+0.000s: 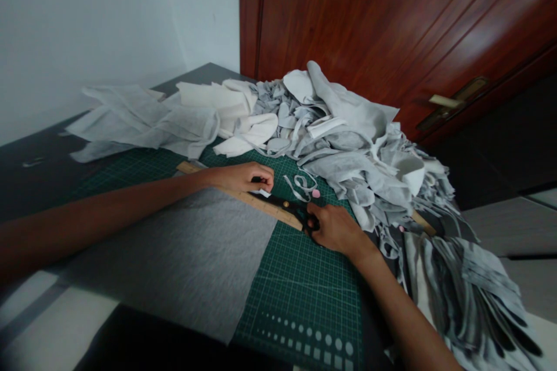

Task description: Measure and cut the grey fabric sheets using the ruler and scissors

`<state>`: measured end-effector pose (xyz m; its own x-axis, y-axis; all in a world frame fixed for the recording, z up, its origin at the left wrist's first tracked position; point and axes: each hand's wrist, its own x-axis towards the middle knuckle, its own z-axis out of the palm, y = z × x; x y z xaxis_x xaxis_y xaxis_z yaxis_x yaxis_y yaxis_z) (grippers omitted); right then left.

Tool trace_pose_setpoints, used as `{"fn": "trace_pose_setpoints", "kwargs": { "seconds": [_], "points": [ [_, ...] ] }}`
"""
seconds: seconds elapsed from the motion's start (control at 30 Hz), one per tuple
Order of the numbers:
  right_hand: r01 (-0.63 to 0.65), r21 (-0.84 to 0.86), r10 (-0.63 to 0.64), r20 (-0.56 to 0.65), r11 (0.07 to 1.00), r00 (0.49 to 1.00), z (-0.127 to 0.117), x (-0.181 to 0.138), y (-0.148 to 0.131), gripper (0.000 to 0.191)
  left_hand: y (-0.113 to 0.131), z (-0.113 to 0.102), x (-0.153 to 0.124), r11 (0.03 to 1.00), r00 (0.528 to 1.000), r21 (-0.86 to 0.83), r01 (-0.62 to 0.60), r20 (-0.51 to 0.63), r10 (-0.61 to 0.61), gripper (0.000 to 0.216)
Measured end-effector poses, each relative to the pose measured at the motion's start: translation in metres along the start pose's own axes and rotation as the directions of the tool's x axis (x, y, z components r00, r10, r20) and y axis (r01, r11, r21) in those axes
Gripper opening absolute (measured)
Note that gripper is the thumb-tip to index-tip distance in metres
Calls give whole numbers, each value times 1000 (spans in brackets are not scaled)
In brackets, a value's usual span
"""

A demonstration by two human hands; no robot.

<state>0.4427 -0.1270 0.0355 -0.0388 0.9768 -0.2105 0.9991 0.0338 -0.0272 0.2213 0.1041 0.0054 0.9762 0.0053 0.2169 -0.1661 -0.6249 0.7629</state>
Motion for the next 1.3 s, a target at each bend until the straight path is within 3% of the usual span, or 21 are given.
{"fn": "trace_pose_setpoints", "kwargs": {
  "seconds": [1.1, 1.3],
  "points": [
    [-14, 65, 13, 12, 998, 1000, -1, 0, 0, 6, -2, 1, 1, 1000, 1000, 9, -6, -27, 7, 18],
    [35, 105, -35, -4, 994, 999, -2, 0, 2, 3, -3, 1, 0, 1000, 999, 9, -19, -26, 19, 18]
  ]
}}
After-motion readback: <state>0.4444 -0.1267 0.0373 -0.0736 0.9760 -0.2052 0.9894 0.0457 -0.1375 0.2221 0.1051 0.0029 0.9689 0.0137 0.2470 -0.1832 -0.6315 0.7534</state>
